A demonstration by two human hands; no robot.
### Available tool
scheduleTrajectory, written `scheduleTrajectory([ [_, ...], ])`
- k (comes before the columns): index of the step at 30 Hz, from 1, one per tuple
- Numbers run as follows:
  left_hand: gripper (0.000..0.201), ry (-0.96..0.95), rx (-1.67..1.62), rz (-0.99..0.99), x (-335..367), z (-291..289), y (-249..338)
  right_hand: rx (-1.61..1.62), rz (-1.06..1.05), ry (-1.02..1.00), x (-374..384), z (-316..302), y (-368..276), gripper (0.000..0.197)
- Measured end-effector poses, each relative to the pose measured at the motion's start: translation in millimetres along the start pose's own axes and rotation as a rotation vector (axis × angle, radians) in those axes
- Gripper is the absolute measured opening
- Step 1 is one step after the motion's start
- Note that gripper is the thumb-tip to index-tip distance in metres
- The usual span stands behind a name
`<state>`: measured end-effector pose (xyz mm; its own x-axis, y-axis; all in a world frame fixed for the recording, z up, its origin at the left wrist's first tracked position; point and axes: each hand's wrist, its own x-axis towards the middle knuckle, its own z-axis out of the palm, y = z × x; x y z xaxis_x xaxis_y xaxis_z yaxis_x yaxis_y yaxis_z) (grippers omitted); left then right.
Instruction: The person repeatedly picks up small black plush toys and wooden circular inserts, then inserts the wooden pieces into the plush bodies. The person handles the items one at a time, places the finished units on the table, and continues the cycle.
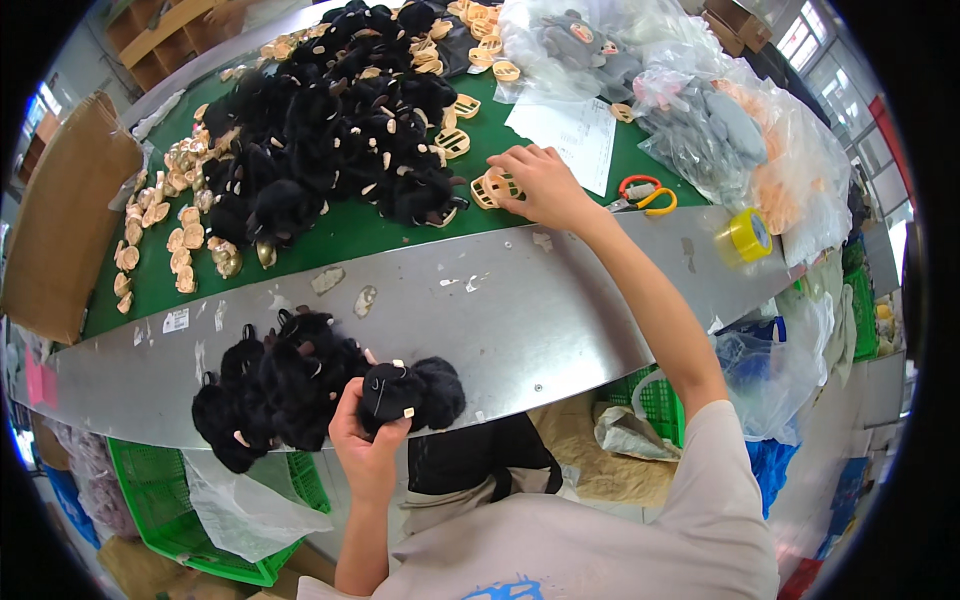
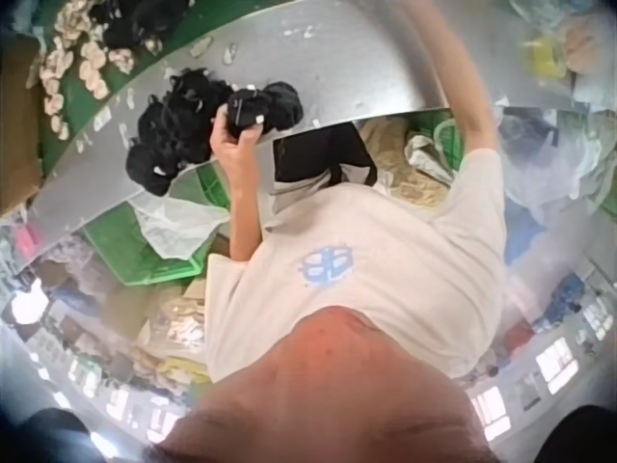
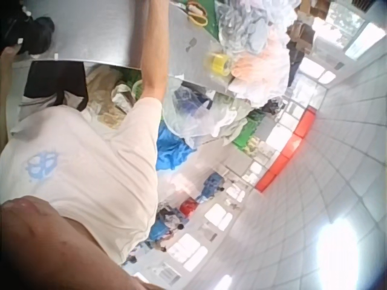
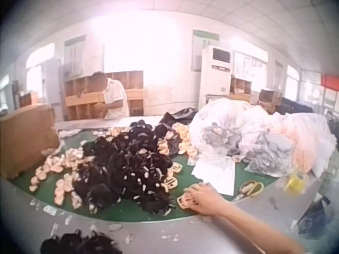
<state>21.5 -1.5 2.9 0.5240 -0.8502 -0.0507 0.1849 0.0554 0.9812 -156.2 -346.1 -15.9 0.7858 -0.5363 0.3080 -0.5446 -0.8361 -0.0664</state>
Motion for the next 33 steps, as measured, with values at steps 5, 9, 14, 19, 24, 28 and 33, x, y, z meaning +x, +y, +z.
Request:
scheduleTrajectory([
  [5, 0.019, -0.004, 0.046, -0.019, -0.4, -0.1, 3.2, 0.238, 0.002, 0.285, -19.9, -39.1, -63.1, 0.048],
  [9, 0.022, -0.064, -0.011, -0.080, -4.5, 6.2, 1.6, 0.496, -0.275, 0.400, -64.3, -68.7, -158.4, 0.058],
  [14, 0.033, -0.113, 0.106, 0.093, -10.7, 5.7, -4.5, 0.475, -0.339, 0.383, -78.6, -78.5, -203.7, 0.059],
  [19, 0.041, -0.194, 0.142, 0.213, -16.3, -0.3, -4.2, 0.584, -0.371, 0.338, -81.7, -73.7, -203.9, 0.056],
  [24, 0.039, -0.173, 0.327, 0.306, -24.9, 2.5, -3.0, 0.870, -0.237, 0.229, -83.8, -82.0, -216.4, 0.040],
  [28, 0.041, -0.014, 0.398, 0.279, -37.9, 17.1, -2.5, 0.744, -0.252, 0.362, -70.1, -73.1, -230.3, 0.020],
  [33, 0.054, 0.074, 0.409, 0.480, -29.2, 14.6, -2.2, 1.066, -0.088, 0.303, -63.0, -66.1, -239.4, 0.035],
])
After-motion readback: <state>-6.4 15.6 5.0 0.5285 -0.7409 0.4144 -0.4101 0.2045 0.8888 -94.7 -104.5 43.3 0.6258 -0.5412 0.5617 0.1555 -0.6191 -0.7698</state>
